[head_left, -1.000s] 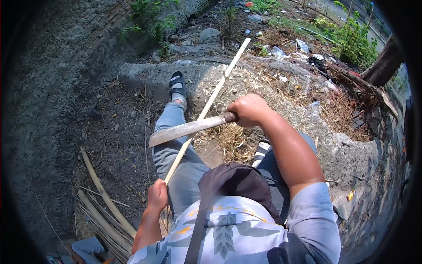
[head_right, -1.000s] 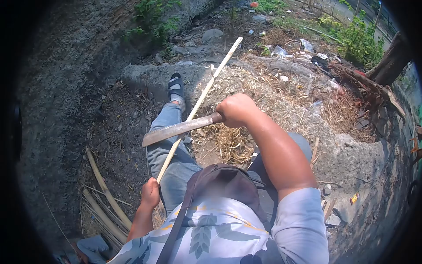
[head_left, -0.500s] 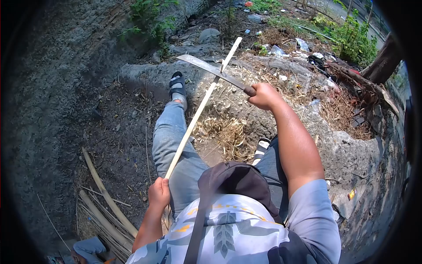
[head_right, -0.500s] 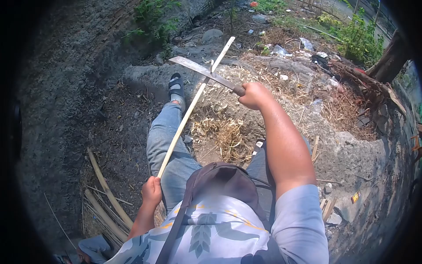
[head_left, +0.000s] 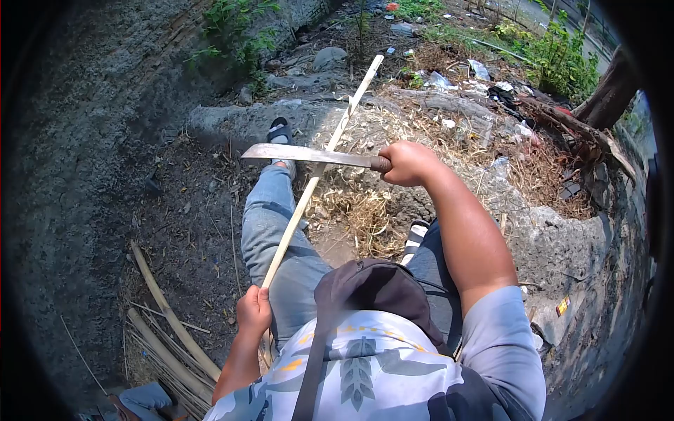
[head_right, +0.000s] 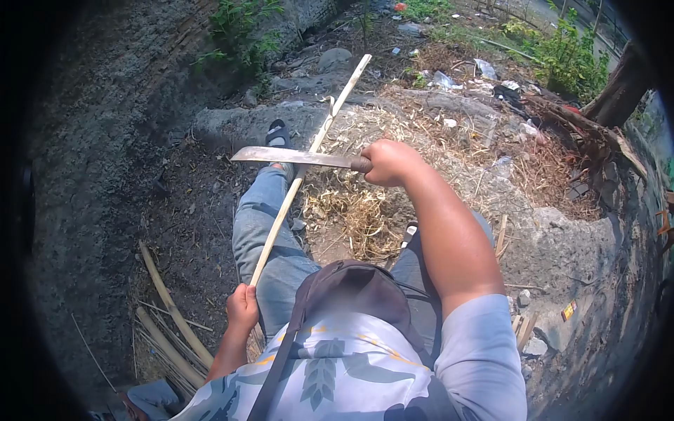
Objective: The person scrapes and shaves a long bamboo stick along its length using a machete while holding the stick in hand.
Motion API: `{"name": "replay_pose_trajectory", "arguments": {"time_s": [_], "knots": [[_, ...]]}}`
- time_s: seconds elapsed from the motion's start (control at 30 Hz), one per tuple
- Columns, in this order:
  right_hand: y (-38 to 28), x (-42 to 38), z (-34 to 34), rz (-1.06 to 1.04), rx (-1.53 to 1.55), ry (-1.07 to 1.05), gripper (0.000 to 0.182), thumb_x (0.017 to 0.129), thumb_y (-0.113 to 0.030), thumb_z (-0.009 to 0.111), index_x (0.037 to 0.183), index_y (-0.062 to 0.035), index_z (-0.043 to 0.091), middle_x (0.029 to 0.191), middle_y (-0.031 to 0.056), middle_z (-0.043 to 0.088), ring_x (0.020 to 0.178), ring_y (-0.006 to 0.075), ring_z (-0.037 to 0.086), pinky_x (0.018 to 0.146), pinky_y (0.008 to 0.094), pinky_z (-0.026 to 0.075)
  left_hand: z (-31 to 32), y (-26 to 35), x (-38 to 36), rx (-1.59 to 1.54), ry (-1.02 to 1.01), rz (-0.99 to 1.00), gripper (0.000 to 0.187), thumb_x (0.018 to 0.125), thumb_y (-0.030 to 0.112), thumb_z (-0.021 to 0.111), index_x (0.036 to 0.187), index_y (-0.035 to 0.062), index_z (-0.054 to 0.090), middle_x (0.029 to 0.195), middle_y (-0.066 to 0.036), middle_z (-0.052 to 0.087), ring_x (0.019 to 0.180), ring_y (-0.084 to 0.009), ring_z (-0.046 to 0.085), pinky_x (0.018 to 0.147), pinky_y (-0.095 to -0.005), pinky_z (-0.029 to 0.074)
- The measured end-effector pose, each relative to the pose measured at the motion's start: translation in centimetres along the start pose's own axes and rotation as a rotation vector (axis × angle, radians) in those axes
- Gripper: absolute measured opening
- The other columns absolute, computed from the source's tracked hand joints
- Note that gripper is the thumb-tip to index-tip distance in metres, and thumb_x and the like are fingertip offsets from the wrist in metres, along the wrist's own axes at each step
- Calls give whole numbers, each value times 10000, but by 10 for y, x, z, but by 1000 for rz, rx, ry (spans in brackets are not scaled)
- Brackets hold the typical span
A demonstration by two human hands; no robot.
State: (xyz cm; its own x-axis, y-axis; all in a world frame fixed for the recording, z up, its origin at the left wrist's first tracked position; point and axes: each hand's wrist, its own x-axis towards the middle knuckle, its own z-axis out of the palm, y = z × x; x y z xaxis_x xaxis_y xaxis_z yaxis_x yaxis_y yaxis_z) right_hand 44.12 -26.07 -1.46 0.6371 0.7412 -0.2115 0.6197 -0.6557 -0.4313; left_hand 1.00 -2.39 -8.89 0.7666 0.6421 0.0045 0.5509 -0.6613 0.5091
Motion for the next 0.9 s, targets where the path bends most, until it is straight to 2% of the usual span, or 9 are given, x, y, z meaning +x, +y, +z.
{"name": "replay_pose_trajectory", "arguments": {"time_s": [0.07,0.1,0.2,0.23,0.33,0.43,0.53,0.8,0.9], "knots": [[-10,-1,9,-117,-145,25,189,797,-239,720,956,-144,756,940,130,756,936,350,730,841,471,586,-1,-1,0,14,0,2,437,1065,364,567,788,29,524,659,-240,573,626,-475,592,559,-512,430],[-11,1,16,-189,-236,82,146,768,-228,732,895,-157,743,880,107,751,895,332,741,818,463,592,0,-1,0,19,-1,4,436,1064,365,567,789,29,525,661,-241,574,629,-477,593,560,-515,430],[-8,9,21,-310,-327,217,142,747,-224,746,878,-172,732,830,78,744,850,319,746,794,457,593,3,-8,-1,43,0,8,435,1064,370,561,796,29,529,677,-243,585,654,-485,605,573,-520,435],[2,12,24,-379,-294,348,146,711,-210,750,824,-171,667,759,79,714,776,355,721,730,486,572,3,-7,0,38,5,17,434,1065,371,557,798,30,534,684,-243,591,663,-487,609,577,-522,437],[34,27,26,99,-121,360,185,779,-258,757,942,-175,732,894,123,752,872,368,727,793,496,572,1,-1,-3,33,15,31,431,1067,372,545,804,31,547,706,-243,609,689,-492,621,590,-527,443],[48,23,21,260,84,316,255,820,-323,767,1035,-187,753,982,131,764,941,367,727,829,494,571,0,1,2,36,0,40,422,1069,366,534,814,31,560,723,-246,622,710,-496,628,601,-535,446],[41,12,8,305,6,266,291,830,-359,761,1064,-187,752,1037,141,764,1005,367,725,881,492,573,-3,-7,5,21,-43,50,413,1072,354,527,822,28,563,731,-252,626,723,-501,630,610,-546,447],[32,10,5,231,20,383,300,870,-420,751,1055,-185,741,1022,140,762,987,374,725,854,509,568,-9,-3,1,31,-37,42,418,1083,331,512,803,21,535,726,-260,613,712,-504,611,595,-533,441],[34,8,7,183,7,430,318,874,-455,751,1020,-173,730,982,139,761,958,385,723,837,514,565,-17,-7,2,28,-90,0,425,1083,355,540,824,19,556,694,-222,612,632,-415,634,578,-493,443]]}}
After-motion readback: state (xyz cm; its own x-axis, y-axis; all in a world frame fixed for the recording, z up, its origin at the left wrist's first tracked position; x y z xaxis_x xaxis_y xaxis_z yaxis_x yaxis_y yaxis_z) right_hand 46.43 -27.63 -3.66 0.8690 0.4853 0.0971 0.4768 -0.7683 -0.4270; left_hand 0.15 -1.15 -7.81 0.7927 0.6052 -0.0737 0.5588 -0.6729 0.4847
